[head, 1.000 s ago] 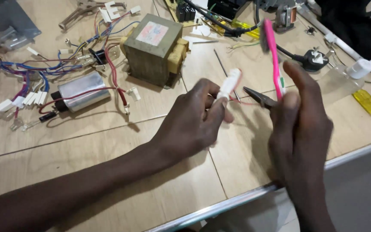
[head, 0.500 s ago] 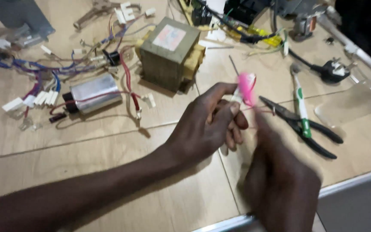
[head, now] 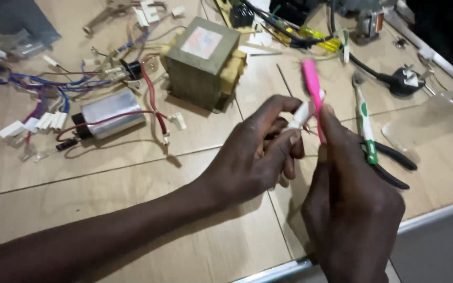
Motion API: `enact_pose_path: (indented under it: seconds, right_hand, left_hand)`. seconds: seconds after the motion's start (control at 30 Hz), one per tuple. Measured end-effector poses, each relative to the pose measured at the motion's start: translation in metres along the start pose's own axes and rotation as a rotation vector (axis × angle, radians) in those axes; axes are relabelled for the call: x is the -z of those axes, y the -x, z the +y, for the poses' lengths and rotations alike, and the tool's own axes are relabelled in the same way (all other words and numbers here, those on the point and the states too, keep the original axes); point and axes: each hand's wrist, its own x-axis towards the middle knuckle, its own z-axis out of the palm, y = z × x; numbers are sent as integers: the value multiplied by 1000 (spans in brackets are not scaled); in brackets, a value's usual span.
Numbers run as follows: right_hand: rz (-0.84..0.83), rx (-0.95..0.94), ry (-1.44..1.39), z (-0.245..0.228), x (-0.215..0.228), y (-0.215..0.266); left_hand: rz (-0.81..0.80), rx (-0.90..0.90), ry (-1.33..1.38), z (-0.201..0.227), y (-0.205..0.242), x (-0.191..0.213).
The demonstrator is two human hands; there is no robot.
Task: Cleaning electrical terminal ends and wire connectors on a workbench using a toothbrush, cleaning solution, and hand tools.
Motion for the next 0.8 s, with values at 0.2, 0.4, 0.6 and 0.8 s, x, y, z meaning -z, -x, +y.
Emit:
enact_pose_path:
  seconds: [0.2, 0.4, 0.6, 0.8]
  right_hand:
    - [-8, -294, 85, 46, 5, 11]
    - [2, -242, -86, 49, 14, 28]
    - [16, -343, -184, 22, 7, 26]
    - [61, -225, -223, 18, 5, 7]
  left_hand:
    - [76, 203, 170, -12, -8, 2]
    - [90, 214, 405, -8, -9, 0]
    - [62, 296, 421, 4, -8, 3]
    - [-42, 348, 346, 16, -2, -2]
